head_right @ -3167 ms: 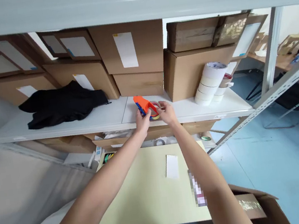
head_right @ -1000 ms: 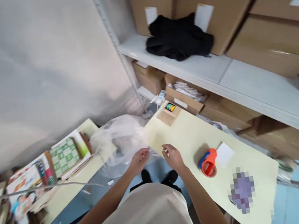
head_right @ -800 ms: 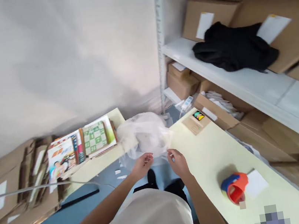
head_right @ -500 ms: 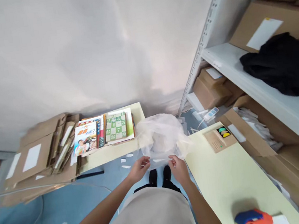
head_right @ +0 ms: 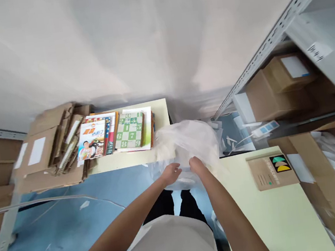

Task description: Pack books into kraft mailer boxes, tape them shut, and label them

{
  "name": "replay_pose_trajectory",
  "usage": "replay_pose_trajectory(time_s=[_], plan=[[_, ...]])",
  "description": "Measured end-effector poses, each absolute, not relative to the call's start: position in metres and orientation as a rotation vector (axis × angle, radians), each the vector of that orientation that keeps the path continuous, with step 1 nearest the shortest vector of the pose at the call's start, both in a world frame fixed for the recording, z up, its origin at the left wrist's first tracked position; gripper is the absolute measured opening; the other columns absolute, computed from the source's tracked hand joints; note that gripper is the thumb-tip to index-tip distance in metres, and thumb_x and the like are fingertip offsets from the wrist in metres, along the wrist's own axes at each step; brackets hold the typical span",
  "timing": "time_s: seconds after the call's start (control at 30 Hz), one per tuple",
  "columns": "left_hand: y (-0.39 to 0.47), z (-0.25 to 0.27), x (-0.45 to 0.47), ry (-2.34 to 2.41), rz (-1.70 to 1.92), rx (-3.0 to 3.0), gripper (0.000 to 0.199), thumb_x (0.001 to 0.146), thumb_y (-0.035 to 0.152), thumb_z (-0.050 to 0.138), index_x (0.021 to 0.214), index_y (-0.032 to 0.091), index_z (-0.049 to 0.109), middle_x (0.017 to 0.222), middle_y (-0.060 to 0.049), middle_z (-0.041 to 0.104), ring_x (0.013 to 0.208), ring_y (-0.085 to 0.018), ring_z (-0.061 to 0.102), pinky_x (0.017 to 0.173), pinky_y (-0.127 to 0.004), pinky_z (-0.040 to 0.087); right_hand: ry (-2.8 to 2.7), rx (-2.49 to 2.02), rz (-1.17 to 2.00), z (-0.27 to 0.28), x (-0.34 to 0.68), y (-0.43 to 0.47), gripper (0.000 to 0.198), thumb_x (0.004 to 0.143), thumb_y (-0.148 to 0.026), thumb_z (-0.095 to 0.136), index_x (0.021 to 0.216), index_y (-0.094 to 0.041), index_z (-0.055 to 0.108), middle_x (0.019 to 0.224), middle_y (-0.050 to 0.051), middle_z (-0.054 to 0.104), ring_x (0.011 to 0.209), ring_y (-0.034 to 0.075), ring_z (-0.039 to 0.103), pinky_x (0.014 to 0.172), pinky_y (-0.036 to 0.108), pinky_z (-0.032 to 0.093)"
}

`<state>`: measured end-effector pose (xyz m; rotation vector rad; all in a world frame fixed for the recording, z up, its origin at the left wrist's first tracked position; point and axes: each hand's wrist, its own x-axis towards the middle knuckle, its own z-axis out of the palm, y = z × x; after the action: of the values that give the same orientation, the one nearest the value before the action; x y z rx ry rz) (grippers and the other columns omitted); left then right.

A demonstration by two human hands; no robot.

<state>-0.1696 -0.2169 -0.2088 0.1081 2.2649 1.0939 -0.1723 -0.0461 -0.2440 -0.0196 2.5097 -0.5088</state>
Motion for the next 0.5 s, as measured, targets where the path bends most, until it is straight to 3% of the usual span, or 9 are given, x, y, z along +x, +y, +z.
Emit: replay_pose_trajectory(time_s=[0.13, 0.3, 0.37, 0.5], plan=[[-0.2, -0.243, -0.176, 2.213, 1.002, 0.138, 0.022, 0.073, 0.021, 0.058, 0.092, 0.016, 0.068, 0.103, -0.015, 0.069, 0.101, -0.03, 0.063, 0.093, -0.04, 0.047, 2.382, -0.103, -0.501, -0.293, -0.183, -0.059, 0.015, 0.061, -0.004, 0.066, 0.06, -0.018, 0.068, 0.098, 0.014, 0.07, 0.094, 0.025, 0.066, 0.075, 0.031, 0.051], [-0.208, -0.264, -0.17, 2.165, 0.905, 0.151, 0.027, 0.076, 0.018, 0.054, 0.099, 0.01, 0.067, 0.11, -0.021, 0.064, 0.109, -0.033, 0.059, 0.099, -0.043, 0.042, 2.313, -0.151, -0.541, -0.336, -0.181, -0.08, 0.018, 0.061, -0.001, 0.066, 0.068, -0.017, 0.071, 0.112, 0.017, 0.067, 0.114, 0.03, 0.057, 0.096, 0.04, 0.042], [-0.212, -0.265, -0.169, 2.152, 0.898, 0.152, 0.029, 0.077, 0.018, 0.054, 0.102, 0.01, 0.066, 0.113, -0.02, 0.063, 0.11, -0.032, 0.058, 0.1, -0.043, 0.041, 2.322, -0.127, -0.552, -0.341, -0.183, -0.08, 0.021, 0.066, 0.0, 0.061, 0.073, -0.016, 0.071, 0.11, 0.018, 0.067, 0.114, 0.03, 0.057, 0.099, 0.043, 0.038], [-0.218, -0.254, -0.173, 2.147, 0.913, 0.159, 0.033, 0.078, 0.018, 0.055, 0.109, 0.013, 0.062, 0.115, -0.017, 0.062, 0.11, -0.031, 0.057, 0.1, -0.044, 0.042, 2.393, -0.006, -0.579, -0.32, -0.188, -0.066, 0.029, 0.076, 0.0, 0.048, 0.086, -0.017, 0.071, 0.099, 0.015, 0.07, 0.102, 0.026, 0.063, 0.091, 0.039, 0.044]])
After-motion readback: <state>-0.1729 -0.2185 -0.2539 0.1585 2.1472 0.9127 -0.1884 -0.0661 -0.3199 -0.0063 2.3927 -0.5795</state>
